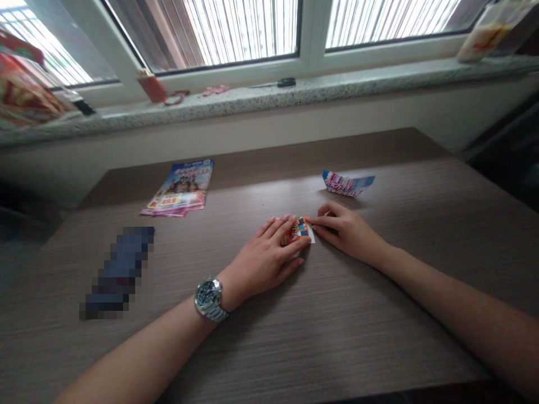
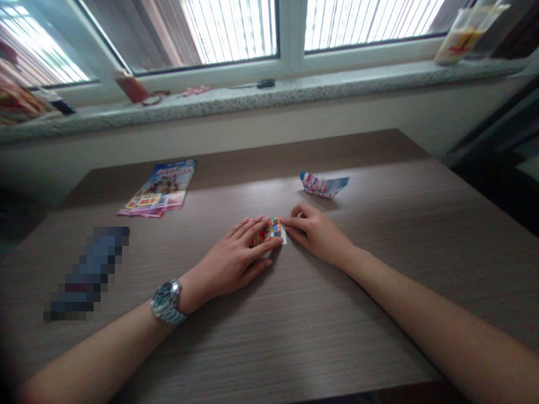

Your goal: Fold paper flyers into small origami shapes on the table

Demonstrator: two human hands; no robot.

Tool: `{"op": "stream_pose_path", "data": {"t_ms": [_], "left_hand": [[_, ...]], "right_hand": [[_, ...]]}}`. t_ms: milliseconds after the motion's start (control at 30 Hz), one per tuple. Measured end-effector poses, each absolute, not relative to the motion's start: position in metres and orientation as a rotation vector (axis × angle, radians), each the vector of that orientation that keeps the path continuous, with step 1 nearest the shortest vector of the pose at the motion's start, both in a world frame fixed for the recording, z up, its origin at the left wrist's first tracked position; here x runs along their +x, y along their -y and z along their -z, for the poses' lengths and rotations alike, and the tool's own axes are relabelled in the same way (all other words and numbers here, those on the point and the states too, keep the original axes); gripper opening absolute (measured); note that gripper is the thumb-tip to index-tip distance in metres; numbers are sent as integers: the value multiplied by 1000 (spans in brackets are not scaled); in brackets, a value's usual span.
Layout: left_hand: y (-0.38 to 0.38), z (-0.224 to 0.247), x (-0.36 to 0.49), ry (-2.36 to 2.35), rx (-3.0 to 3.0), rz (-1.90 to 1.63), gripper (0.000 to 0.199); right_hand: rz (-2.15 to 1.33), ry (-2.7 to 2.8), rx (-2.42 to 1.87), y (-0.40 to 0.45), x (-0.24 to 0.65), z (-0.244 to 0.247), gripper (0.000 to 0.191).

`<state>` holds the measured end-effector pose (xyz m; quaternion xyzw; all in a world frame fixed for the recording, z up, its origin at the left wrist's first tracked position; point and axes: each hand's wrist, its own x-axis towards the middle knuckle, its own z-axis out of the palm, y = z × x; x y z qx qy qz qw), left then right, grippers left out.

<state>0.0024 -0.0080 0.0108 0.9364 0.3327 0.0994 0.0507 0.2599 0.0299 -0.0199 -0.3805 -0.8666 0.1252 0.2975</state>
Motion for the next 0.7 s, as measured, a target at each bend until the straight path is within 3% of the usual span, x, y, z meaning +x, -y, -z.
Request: {"op": "stream_pose_path", "data": {"t_ms": [700], "left_hand": [[3, -12, -2, -1206, 2811, -341, 42]], "right_hand": [[-365, 2403, -846, -25, 267, 9, 23]]}}
